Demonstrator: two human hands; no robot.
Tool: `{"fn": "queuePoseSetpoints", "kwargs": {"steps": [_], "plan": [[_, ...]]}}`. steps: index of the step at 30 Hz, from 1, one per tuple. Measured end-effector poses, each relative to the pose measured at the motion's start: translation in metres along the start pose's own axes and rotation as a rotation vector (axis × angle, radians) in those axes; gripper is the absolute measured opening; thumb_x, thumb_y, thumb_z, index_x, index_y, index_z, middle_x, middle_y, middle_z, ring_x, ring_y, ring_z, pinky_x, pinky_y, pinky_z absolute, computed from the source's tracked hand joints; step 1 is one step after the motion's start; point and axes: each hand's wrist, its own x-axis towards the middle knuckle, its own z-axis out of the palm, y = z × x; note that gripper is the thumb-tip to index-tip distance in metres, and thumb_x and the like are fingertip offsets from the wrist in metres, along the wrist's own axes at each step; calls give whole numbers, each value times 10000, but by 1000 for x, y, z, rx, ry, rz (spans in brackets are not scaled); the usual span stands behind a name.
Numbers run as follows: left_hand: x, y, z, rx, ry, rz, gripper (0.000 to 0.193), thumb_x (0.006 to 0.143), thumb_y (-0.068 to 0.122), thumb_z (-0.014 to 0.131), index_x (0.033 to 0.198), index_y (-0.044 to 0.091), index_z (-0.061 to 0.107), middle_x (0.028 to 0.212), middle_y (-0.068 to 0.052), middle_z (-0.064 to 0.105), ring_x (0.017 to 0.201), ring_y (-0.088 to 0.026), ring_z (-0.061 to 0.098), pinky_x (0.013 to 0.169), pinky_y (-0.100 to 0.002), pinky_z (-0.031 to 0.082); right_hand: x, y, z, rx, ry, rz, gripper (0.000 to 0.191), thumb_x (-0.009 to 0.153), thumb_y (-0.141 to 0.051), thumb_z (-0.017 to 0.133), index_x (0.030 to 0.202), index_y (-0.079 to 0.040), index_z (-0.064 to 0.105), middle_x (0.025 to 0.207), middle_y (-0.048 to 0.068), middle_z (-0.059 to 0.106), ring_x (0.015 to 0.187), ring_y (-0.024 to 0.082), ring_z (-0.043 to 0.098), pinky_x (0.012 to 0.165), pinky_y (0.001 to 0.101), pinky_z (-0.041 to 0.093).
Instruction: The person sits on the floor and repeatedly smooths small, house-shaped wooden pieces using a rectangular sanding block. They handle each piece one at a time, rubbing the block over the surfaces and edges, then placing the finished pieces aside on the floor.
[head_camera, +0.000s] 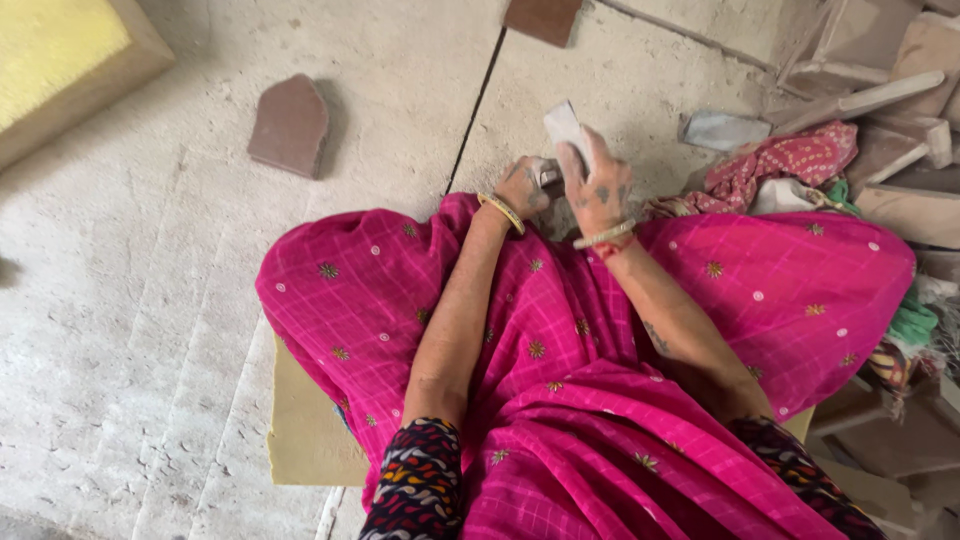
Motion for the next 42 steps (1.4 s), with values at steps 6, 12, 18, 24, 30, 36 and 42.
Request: {"fn": "queuePoseSetpoints", "kwargs": {"steps": [6,12,18,24,30,36,42], "plan": [[1,0,-2,-144,-152,-117,353,733,96,705,1081,140,739,944,-109,770,862,-297,752,846,-393,603,-4,5,-4,-43,-9,-62,350,1076,-296,667,1276,-8,673,843,228,737,724,356,750,602,425,570],[-2,17,-7,-108,-101,-43,428,747,67,652,1150,185,734,978,-107,794,890,-309,756,893,-401,610,11,30,12,-66,-36,-6,352,1064,-310,674,1248,-11,700,833,212,753,697,304,754,605,407,577],[-10,32,-7,-122,-30,-245,411,900,218,707,1311,213,689,982,-152,765,891,-346,732,805,-426,593,14,63,-5,286,34,229,379,1053,-378,671,1093,-8,742,898,187,764,761,273,725,648,383,575],[-18,34,20,46,77,-199,393,800,156,664,1192,167,689,964,-154,764,937,-345,743,823,-417,612,-25,40,-2,-19,1,10,442,1059,-411,683,1224,-5,732,940,179,769,793,261,741,674,363,588],[-25,35,43,440,211,-86,373,776,251,696,1136,153,692,957,-113,764,932,-338,730,875,-504,562,2,45,7,-28,-69,65,412,1098,-418,623,1282,-60,713,918,161,782,747,232,749,675,355,606],[-30,34,31,105,32,-297,372,877,264,705,1221,125,681,983,-156,757,929,-332,734,857,-451,602,-23,37,19,116,-41,-3,437,1118,-444,586,1254,-44,701,966,162,776,798,216,768,679,331,624],[-30,47,25,105,41,-378,435,980,241,632,1409,175,606,903,-169,735,782,-313,730,762,-421,600,17,61,12,82,-58,147,381,1067,-399,663,1191,-48,741,949,139,777,773,207,737,662,351,598]]}}
